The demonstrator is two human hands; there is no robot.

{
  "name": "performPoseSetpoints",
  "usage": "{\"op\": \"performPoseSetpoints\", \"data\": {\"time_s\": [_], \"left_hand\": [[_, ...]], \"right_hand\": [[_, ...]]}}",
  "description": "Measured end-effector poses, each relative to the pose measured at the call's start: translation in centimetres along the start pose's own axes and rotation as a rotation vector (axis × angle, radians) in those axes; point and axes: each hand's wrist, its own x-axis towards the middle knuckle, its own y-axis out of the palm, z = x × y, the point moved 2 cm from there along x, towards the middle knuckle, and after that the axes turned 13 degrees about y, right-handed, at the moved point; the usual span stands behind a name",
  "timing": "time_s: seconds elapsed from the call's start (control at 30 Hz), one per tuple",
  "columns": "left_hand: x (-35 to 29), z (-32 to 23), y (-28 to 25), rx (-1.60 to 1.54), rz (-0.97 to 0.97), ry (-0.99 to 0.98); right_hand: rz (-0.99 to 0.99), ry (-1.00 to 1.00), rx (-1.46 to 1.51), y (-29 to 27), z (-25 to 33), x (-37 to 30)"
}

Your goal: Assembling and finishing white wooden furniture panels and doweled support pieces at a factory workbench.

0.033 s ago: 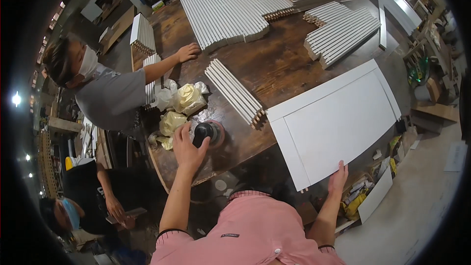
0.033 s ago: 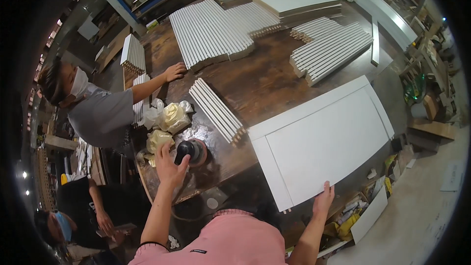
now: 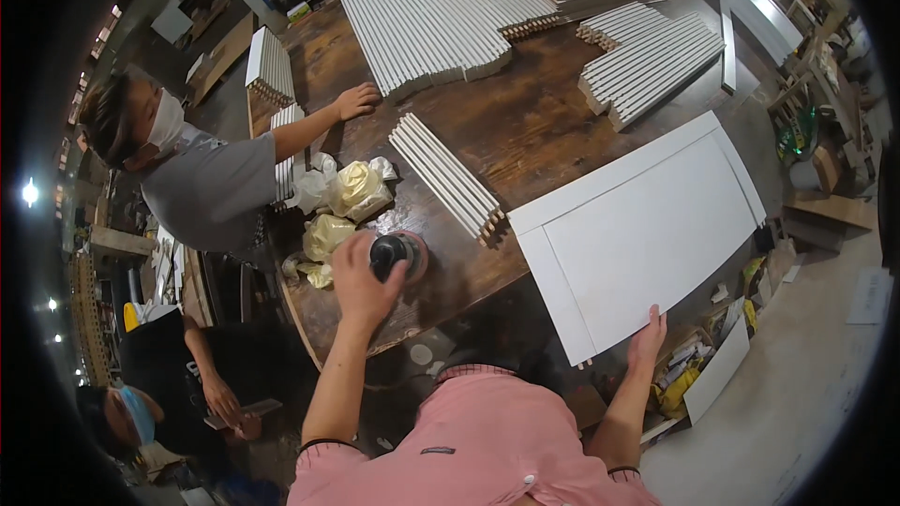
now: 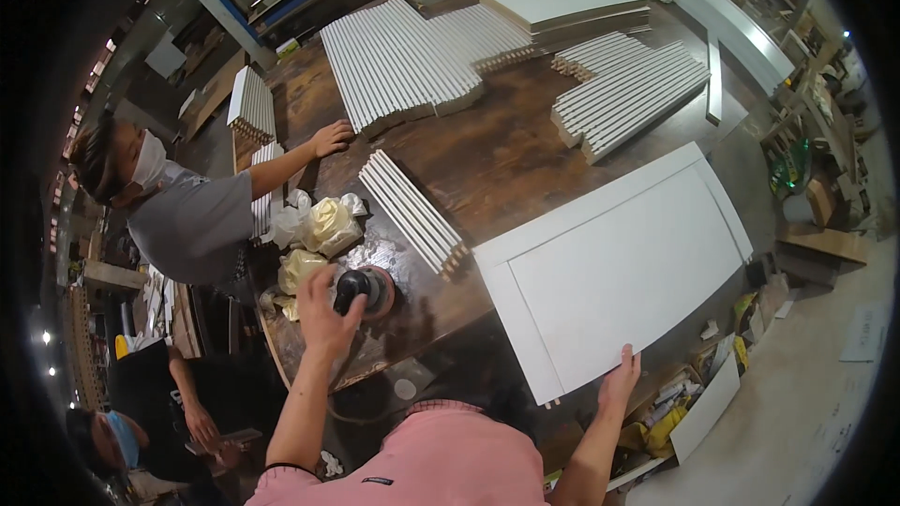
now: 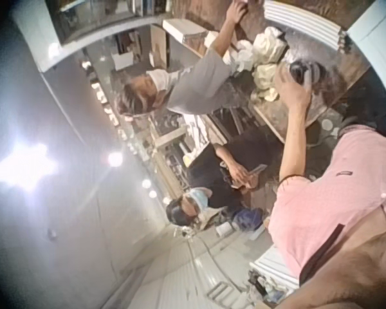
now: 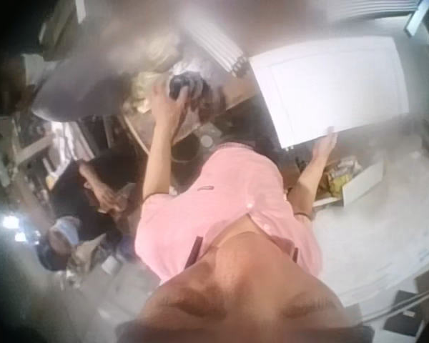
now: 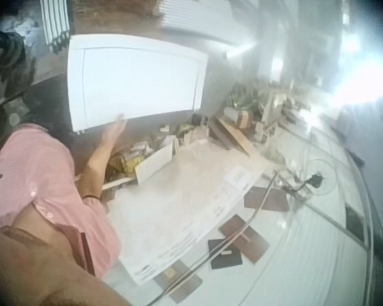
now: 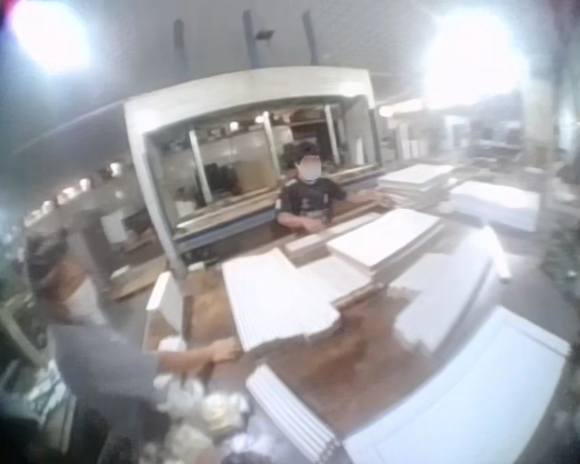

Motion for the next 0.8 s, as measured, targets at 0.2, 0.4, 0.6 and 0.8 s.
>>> {"op": "performPoseSetpoints", "data": {"time_s": [0.2,0.4,0.6,0.8], "left_hand": [[9.4,-2.3,9.9,0.155,0.324,0.800],[17.9,-2.5,16.5,0.226,0.542,0.918],[22.6,-1.6,21.7,0.170,0.493,0.383],[16.7,-2.7,11.0,-0.078,0.114,0.255]], "right_hand": [[0.003,-0.083,0.032,-0.7,1.2,0.4],[0.028,-0.073,-0.062,-2.4,0.7,-0.7],[0.046,0.080,-0.184,3.1,-2.1,-3.5],[0.095,0.089,-0.193,8.4,-4.4,-0.4]]}}
